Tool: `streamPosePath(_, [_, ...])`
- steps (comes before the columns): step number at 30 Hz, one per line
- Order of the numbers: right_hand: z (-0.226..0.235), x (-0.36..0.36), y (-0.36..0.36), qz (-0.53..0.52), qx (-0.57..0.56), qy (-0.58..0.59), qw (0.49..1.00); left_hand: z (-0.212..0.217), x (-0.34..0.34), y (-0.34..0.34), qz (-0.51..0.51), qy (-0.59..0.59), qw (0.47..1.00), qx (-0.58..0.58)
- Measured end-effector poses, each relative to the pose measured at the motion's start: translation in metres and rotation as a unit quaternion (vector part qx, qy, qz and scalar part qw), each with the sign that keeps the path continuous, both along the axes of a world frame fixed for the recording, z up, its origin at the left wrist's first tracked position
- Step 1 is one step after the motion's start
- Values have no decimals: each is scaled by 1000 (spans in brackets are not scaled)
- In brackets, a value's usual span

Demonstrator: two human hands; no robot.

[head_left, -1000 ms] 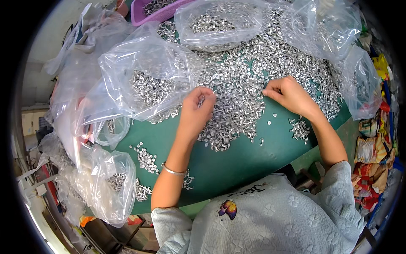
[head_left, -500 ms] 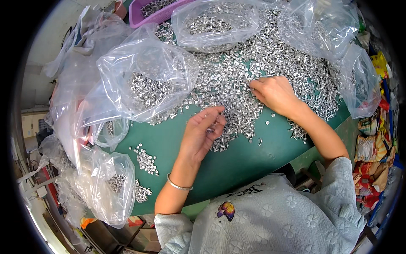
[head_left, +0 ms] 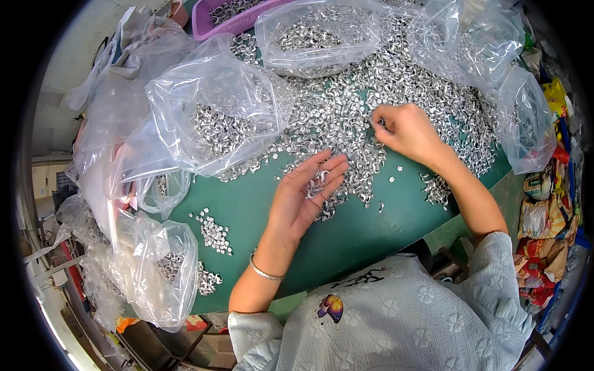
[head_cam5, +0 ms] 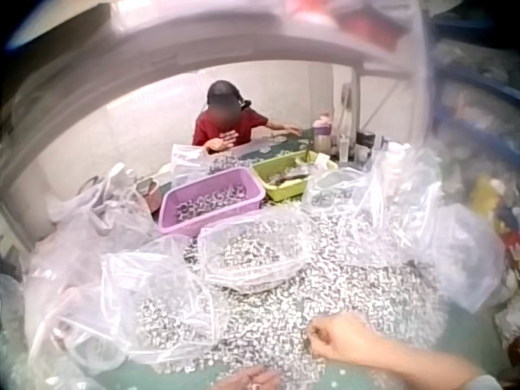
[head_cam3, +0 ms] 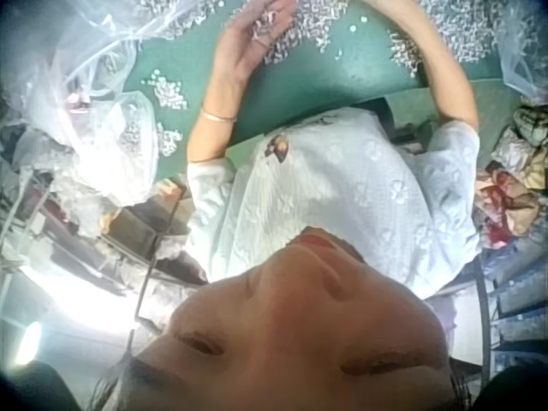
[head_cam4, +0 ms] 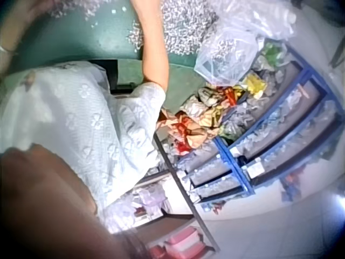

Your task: The person sorts through small silver-colored metal components on a green workbench by hand, picking up individual pieces from a large pile and grouping them together.

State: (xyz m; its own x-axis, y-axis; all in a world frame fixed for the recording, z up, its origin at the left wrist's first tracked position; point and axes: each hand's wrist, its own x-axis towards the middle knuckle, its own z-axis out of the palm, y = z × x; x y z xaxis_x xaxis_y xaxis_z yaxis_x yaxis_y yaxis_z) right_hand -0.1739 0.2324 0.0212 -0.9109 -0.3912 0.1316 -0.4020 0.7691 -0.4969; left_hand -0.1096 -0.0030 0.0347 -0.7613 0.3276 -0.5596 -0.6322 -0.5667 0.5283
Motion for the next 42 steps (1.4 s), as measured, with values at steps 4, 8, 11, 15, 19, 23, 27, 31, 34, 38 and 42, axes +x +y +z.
streamPosePath(4, [-2,-4,26,-58,-364,-296,881,-2,2,-1,-8,0,1000,-17])
streamPosePath(8, [-6,-4,34,-54,-614,-458,640,-3,2,1,6,-11,1000,-6])
streamPosePath(11, [-12,-12,40,-103,-678,-495,534,-2,3,2,23,-29,999,13])
streamPosePath(15, [-6,-21,23,-56,-109,-73,990,-6,8,2,35,-55,998,26])
streamPosePath(19, [-15,-34,12,34,167,93,981,-5,8,5,27,-52,998,14])
streamPosePath(23, [5,-37,3,106,261,107,954,-5,10,2,23,-45,999,16])
streamPosePath(27, [15,-42,-9,162,305,86,934,-3,12,3,25,-57,998,8])
streamPosePath(31, [14,-51,-3,153,296,49,942,-5,17,1,28,-55,998,32])
streamPosePath(34, [15,-51,-4,125,298,23,946,-5,21,-1,34,-58,997,27])
streamPosePath(38, [12,-52,8,113,235,21,965,-6,25,-2,36,-57,997,33])
streamPosePath(42, [12,-60,32,101,48,-126,986,-9,28,-2,48,-54,997,41])
